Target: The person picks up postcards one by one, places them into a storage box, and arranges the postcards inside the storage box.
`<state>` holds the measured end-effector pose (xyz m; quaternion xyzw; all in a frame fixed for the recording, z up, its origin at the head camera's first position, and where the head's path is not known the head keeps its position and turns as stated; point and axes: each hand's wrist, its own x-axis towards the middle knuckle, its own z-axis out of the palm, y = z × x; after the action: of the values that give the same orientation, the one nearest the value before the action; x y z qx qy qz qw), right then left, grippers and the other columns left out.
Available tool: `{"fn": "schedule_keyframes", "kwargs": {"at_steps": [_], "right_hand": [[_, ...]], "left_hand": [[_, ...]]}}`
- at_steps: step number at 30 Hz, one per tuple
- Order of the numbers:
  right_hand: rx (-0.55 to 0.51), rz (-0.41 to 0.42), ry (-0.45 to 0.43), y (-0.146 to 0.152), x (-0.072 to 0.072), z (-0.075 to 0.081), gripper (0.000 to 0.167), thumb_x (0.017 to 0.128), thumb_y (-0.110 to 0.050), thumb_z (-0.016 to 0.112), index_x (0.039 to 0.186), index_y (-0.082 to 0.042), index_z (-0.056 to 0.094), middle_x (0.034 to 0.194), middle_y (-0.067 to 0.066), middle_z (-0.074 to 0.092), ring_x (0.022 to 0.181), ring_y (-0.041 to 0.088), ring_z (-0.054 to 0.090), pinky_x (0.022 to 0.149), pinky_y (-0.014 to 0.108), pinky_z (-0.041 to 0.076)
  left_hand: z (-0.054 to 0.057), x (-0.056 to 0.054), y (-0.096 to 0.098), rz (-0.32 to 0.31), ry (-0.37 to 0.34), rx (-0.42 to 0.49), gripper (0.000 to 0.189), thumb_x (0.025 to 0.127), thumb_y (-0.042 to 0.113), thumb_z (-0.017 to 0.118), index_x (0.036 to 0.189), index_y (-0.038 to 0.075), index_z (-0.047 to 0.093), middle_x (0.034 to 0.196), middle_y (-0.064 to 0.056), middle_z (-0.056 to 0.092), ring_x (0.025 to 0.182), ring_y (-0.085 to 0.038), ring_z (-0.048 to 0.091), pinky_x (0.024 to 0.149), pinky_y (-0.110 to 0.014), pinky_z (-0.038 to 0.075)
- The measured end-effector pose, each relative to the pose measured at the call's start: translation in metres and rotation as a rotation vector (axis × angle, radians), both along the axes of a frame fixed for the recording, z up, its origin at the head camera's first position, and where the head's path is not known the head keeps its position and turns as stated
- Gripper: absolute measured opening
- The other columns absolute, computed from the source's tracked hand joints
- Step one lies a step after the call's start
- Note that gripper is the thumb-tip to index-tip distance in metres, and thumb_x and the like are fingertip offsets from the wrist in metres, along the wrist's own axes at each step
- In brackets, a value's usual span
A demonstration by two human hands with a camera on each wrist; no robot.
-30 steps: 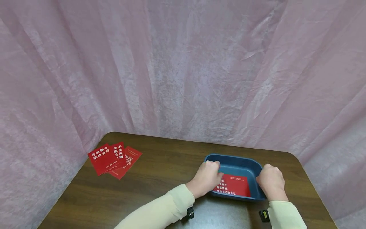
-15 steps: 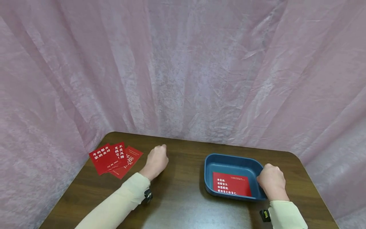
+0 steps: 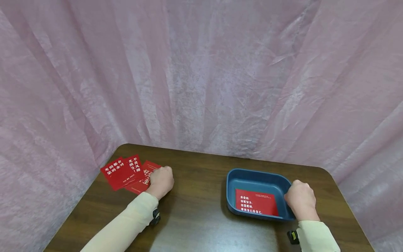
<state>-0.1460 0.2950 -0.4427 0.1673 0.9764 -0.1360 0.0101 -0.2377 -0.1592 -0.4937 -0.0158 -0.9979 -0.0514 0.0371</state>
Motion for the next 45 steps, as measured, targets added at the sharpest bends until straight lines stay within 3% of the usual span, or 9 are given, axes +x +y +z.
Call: {"fn": "schedule_keyframes", "kwargs": {"at_steps": [5, 8, 12, 15, 18, 23, 26, 35, 45], "right_hand": [[-0.004, 0.001, -0.006, -0.003, -0.002, 0.0, 0.026, 0.074, -0.01, 0.064, 0.085, 0.012, 0.057, 0.067, 0.024, 0.058, 0.053, 0.029, 0.056, 0.047, 0.045, 0.051], [-0.008, 0.001, 0.001, -0.004, -0.002, 0.0, 0.026, 0.074, -0.011, 0.064, 0.085, 0.011, 0.057, 0.068, 0.024, 0.058, 0.054, 0.03, 0.056, 0.047, 0.046, 0.051], [-0.008, -0.001, 0.012, -0.005, -0.002, 0.0, 0.025, 0.074, -0.011, 0.063, 0.085, 0.012, 0.057, 0.07, 0.026, 0.059, 0.055, 0.031, 0.056, 0.048, 0.046, 0.05], [-0.006, -0.001, 0.011, -0.005, -0.001, 0.001, 0.027, 0.074, -0.011, 0.063, 0.086, 0.012, 0.057, 0.07, 0.026, 0.059, 0.055, 0.031, 0.056, 0.048, 0.046, 0.05], [-0.004, -0.001, 0.01, -0.005, -0.001, 0.001, 0.029, 0.074, -0.011, 0.063, 0.088, 0.013, 0.057, 0.071, 0.026, 0.059, 0.056, 0.032, 0.056, 0.048, 0.046, 0.05], [-0.003, 0.002, 0.013, -0.004, 0.0, 0.001, 0.028, 0.074, -0.011, 0.063, 0.087, 0.013, 0.057, 0.069, 0.026, 0.059, 0.055, 0.032, 0.056, 0.048, 0.046, 0.05], [-0.005, 0.006, 0.015, -0.005, 0.0, 0.001, 0.027, 0.074, -0.01, 0.063, 0.086, 0.013, 0.057, 0.068, 0.025, 0.059, 0.054, 0.031, 0.056, 0.047, 0.046, 0.05], [-0.005, 0.007, 0.014, -0.005, 0.0, 0.002, 0.025, 0.074, -0.01, 0.062, 0.085, 0.012, 0.057, 0.069, 0.025, 0.059, 0.055, 0.031, 0.056, 0.048, 0.046, 0.05], [-0.006, 0.009, 0.02, -0.006, 0.001, 0.001, 0.025, 0.074, -0.01, 0.062, 0.084, 0.012, 0.058, 0.068, 0.025, 0.059, 0.054, 0.032, 0.056, 0.048, 0.047, 0.05]], "left_hand": [[0.007, -0.002, 0.006, -0.081, -0.042, -0.01, 0.015, 0.077, 0.012, 0.066, 0.087, 0.002, 0.066, 0.086, -0.021, 0.062, 0.078, -0.038, 0.057, 0.069, -0.048, 0.05], [0.014, -0.008, 0.0, -0.115, -0.124, 0.042, 0.02, 0.072, 0.007, 0.071, 0.09, 0.001, 0.063, 0.086, -0.019, 0.058, 0.079, -0.033, 0.055, 0.069, -0.044, 0.05], [0.021, -0.018, -0.014, -0.1, -0.227, 0.073, 0.044, 0.057, 0.013, 0.087, 0.091, 0.005, 0.06, 0.087, -0.014, 0.057, 0.079, -0.028, 0.053, 0.068, -0.043, 0.049], [0.023, -0.023, -0.022, -0.095, -0.254, 0.05, 0.059, 0.05, 0.025, 0.092, 0.096, 0.007, 0.059, 0.092, -0.012, 0.057, 0.087, -0.031, 0.054, 0.076, -0.05, 0.047], [0.025, -0.026, -0.027, -0.103, -0.276, 0.048, 0.072, 0.049, 0.031, 0.092, 0.107, 0.005, 0.057, 0.101, -0.014, 0.057, 0.096, -0.033, 0.054, 0.081, -0.052, 0.047], [0.025, -0.029, -0.031, -0.092, -0.346, 0.121, 0.085, 0.054, 0.031, 0.091, 0.121, 0.002, 0.047, 0.104, -0.016, 0.061, 0.089, -0.026, 0.056, 0.081, -0.045, 0.049], [0.024, -0.03, -0.034, -0.08, -0.36, 0.144, 0.086, 0.053, 0.034, 0.091, 0.121, 0.003, 0.047, 0.105, -0.016, 0.061, 0.089, -0.026, 0.056, 0.082, -0.046, 0.047], [0.017, -0.028, -0.037, -0.078, -0.348, 0.108, 0.101, 0.041, 0.052, 0.09, 0.12, 0.006, 0.049, 0.115, -0.02, 0.05, 0.111, -0.04, 0.044, 0.092, -0.059, 0.036], [0.017, -0.023, -0.033, -0.046, -0.384, 0.14, 0.109, 0.046, 0.049, 0.089, 0.129, 0.003, 0.035, 0.099, -0.013, 0.062, 0.083, -0.025, 0.056, 0.077, -0.044, 0.047]]}}
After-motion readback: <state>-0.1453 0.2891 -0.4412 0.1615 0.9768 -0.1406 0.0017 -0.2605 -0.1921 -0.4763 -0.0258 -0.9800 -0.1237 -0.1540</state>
